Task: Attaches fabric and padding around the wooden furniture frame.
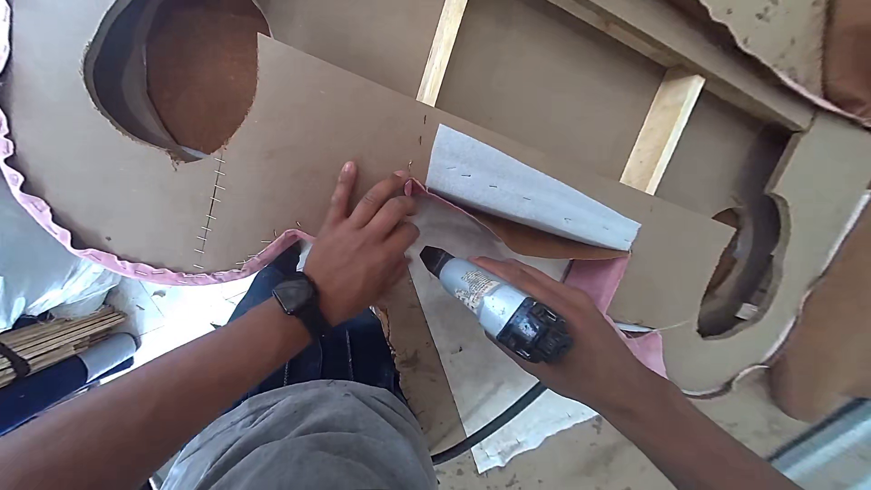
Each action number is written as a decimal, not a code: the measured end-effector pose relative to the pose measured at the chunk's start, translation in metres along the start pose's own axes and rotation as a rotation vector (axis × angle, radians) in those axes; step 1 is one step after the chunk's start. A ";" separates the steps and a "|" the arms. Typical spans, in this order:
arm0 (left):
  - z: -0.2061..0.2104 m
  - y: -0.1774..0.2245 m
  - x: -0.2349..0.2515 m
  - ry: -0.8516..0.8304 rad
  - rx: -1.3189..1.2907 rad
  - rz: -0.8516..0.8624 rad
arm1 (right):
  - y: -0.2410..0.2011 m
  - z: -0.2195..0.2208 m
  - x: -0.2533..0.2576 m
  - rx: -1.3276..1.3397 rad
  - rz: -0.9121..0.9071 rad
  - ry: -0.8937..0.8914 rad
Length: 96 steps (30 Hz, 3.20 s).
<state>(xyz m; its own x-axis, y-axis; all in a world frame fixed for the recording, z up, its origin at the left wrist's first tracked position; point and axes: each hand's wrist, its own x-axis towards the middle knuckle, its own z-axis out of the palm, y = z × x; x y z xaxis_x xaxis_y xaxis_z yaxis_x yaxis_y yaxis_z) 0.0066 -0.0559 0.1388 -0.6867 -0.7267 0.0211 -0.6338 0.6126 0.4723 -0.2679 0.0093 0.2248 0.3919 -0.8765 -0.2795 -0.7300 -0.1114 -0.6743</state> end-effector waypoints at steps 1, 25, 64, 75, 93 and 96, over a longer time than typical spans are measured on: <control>0.002 0.000 0.000 0.039 -0.017 0.002 | 0.000 0.000 0.000 -0.001 -0.005 0.004; -0.020 -0.028 -0.008 -0.088 -0.195 0.121 | -0.009 0.016 0.024 -0.013 -0.141 -0.042; -0.045 -0.059 -0.035 0.091 -0.337 0.085 | -0.118 0.105 -0.043 0.737 0.555 0.495; -0.071 -0.077 0.020 -0.275 0.025 -0.078 | -0.168 0.169 0.022 0.734 0.708 0.774; -0.068 -0.089 0.020 -0.293 0.057 0.039 | -0.203 0.173 0.052 0.593 0.931 0.785; -0.068 -0.089 0.019 -0.302 0.063 0.037 | -0.209 0.184 0.058 0.620 0.906 0.820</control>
<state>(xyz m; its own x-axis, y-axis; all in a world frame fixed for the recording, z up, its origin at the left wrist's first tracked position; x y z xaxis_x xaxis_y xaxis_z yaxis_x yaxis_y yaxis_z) 0.0741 -0.1454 0.1575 -0.7784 -0.5843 -0.2297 -0.6208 0.6618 0.4203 0.0106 0.0680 0.2243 -0.6831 -0.5774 -0.4472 -0.0984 0.6795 -0.7270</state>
